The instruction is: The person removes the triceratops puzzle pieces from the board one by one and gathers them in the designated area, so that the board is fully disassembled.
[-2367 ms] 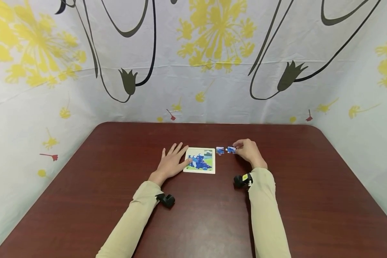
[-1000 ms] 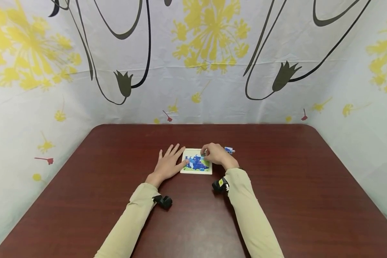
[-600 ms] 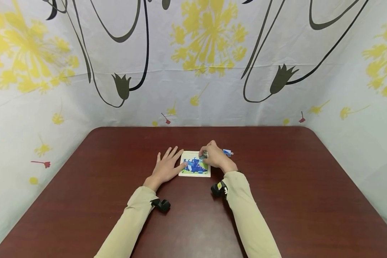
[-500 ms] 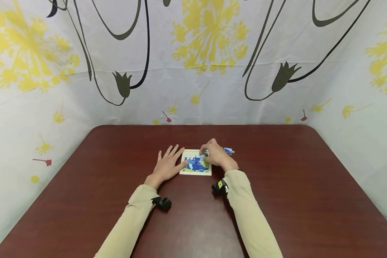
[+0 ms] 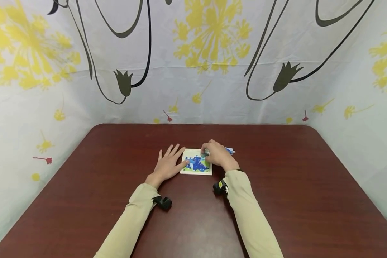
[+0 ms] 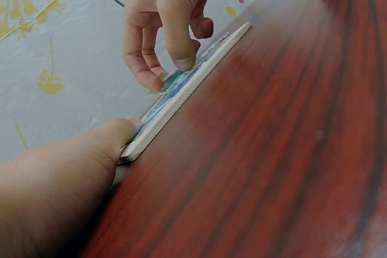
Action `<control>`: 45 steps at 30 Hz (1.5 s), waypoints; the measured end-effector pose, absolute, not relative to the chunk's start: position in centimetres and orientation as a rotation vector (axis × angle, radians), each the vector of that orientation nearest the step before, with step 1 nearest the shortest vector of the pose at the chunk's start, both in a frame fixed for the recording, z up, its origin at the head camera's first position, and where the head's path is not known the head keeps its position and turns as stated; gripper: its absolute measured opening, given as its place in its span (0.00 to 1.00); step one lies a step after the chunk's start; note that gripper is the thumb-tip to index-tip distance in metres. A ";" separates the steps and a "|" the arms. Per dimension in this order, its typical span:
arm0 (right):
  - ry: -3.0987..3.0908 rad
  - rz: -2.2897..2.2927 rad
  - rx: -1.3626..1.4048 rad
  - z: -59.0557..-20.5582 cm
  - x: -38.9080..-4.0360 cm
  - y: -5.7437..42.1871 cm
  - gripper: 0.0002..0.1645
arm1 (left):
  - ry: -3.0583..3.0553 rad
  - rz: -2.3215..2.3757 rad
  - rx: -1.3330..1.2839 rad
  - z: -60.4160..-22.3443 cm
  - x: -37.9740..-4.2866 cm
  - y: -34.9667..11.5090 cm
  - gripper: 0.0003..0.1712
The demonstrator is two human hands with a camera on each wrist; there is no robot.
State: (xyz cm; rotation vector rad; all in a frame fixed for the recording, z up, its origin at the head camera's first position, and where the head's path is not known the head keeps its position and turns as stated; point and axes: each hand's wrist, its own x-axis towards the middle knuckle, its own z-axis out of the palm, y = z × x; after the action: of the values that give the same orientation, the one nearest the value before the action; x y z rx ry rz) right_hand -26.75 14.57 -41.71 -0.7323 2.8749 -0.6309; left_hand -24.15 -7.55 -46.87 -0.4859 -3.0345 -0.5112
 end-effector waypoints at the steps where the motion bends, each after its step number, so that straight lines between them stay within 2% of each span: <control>1: 2.888 -0.639 -0.732 -41.7 -26.8 14.6 0.10 | -3.029 -0.512 -0.486 -46.9 -24.2 -7.5 0.42; 9: 2.924 -0.704 -0.690 -41.9 -26.7 15.6 0.11 | -3.034 -0.512 -0.500 -47.0 -24.1 -7.2 0.42; 15: 2.914 -0.792 -0.648 -41.8 -26.7 16.2 0.22 | -3.055 -0.511 -0.488 -47.2 -23.8 -7.2 0.42; 19: 2.911 -0.822 -0.626 -41.6 -26.6 17.7 0.24 | -3.043 -0.518 -0.501 -47.5 -23.5 -7.2 0.42; 26: 2.957 -0.779 -0.615 -41.6 -26.2 22.6 0.23 | -3.027 -0.524 -0.498 -47.9 -22.9 -7.6 0.42; 33: 2.956 -0.880 -0.485 -42.6 -26.2 26.6 0.20 | -3.011 -0.526 -0.504 -47.5 -23.2 -7.8 0.42; 45: 2.934 -0.975 -0.421 -43.3 -26.6 28.1 0.18 | -3.010 -0.532 -0.500 -46.8 -23.6 -7.5 0.42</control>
State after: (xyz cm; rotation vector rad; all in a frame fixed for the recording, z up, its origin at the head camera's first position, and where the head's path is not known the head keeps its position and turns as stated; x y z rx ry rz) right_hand -26.61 28.07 -43.26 -0.4211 2.9339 -0.9748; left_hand -23.63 -7.54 -46.77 -0.4998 -3.0101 -0.5318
